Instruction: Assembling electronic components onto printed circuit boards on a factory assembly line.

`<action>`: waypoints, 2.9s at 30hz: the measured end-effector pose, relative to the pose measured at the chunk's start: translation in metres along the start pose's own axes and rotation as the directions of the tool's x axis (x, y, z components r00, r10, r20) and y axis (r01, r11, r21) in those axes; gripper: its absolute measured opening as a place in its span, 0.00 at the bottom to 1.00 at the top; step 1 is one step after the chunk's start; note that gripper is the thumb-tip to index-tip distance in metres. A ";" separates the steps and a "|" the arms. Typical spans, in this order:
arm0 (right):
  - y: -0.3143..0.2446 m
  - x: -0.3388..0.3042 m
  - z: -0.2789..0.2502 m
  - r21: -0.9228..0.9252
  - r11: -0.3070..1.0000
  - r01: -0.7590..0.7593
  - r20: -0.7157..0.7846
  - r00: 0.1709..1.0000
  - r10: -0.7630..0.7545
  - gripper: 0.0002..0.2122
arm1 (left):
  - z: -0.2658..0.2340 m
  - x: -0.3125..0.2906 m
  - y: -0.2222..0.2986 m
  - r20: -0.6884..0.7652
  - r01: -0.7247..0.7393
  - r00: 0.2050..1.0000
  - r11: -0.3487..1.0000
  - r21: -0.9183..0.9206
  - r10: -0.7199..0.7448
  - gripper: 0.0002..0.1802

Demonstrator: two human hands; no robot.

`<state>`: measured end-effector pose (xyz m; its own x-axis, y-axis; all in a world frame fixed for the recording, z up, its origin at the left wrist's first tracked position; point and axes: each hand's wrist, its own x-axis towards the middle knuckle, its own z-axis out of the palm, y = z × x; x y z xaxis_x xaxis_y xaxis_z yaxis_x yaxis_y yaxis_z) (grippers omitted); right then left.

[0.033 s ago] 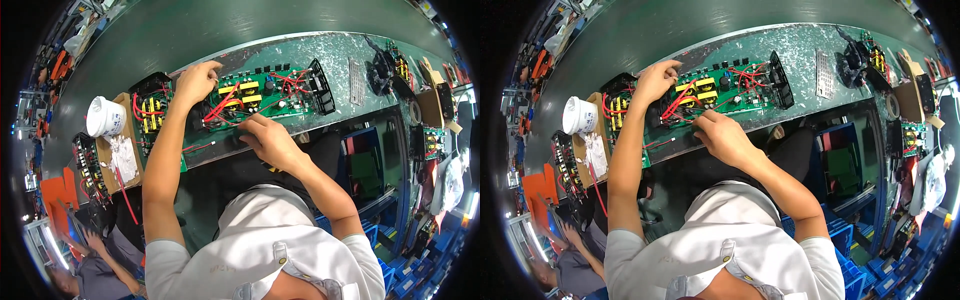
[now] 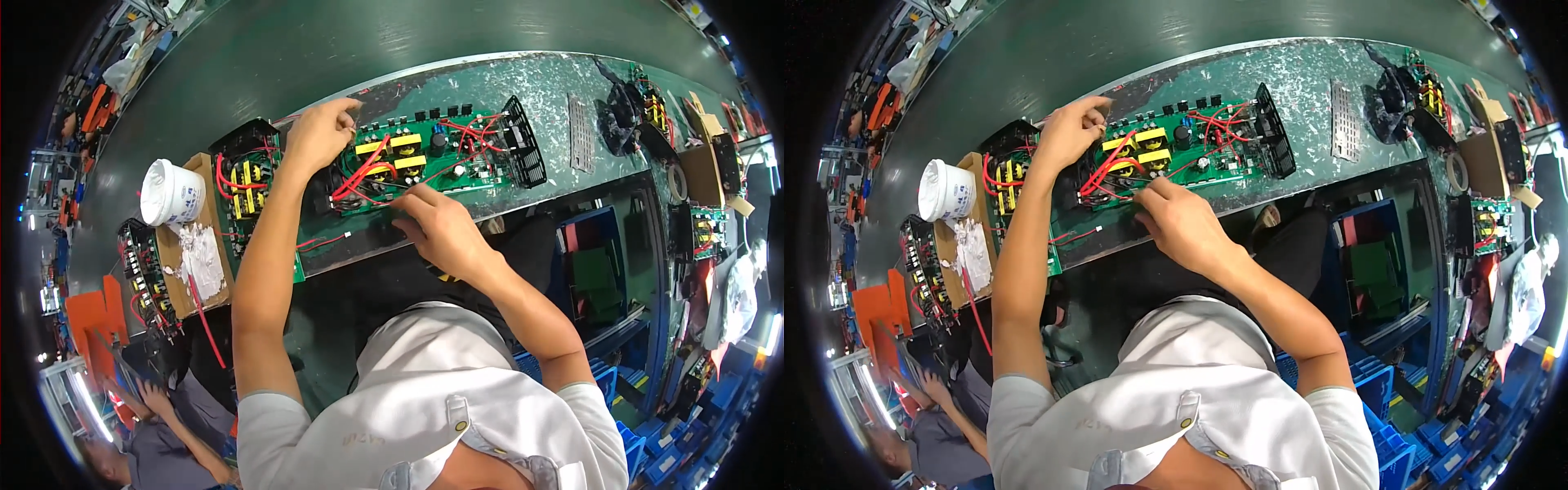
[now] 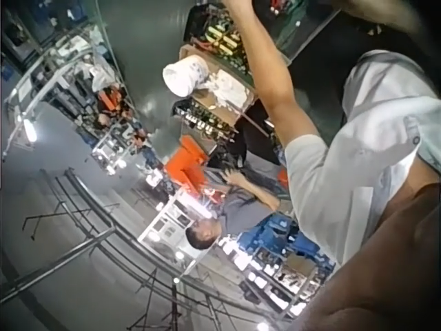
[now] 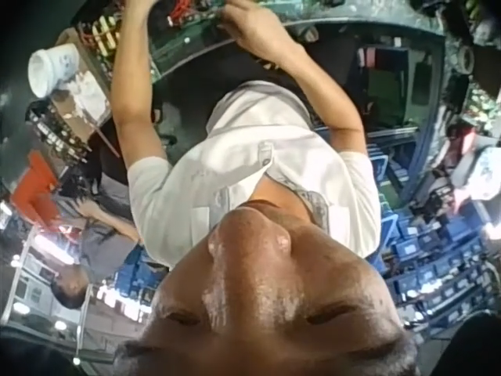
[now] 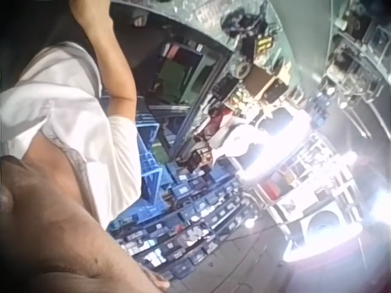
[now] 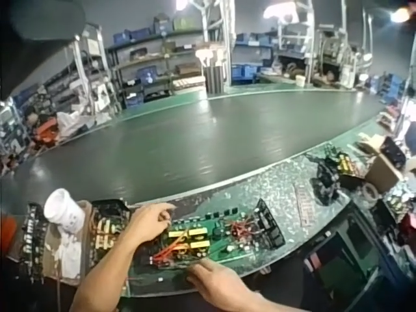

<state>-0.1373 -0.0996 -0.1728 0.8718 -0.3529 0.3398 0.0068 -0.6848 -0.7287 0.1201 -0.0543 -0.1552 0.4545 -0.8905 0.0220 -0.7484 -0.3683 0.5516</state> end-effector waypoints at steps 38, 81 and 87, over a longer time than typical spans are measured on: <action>0.004 0.023 -0.066 0.512 0.818 -0.262 -0.077 0.934 0.348 0.11 | 0.028 -0.056 0.082 0.136 0.019 0.963 0.447 -0.894 0.231 0.16; 0.018 -0.020 -0.086 0.304 0.914 -0.268 -0.118 0.941 0.316 0.14 | 0.108 -0.099 0.137 -0.284 -0.356 0.934 0.571 -0.740 0.214 0.16; 0.034 -0.016 -0.109 0.052 0.934 -0.353 -0.137 0.924 0.356 0.10 | 0.087 -0.088 0.140 -0.238 -0.269 0.962 0.624 -0.734 0.134 0.18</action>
<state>-0.2049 -0.1869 -0.1380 0.7408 -0.6578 0.1360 -0.2754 -0.4821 -0.8317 -0.0663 -0.0508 -0.1524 0.4513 -0.8427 0.2936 -0.2350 0.2051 0.9501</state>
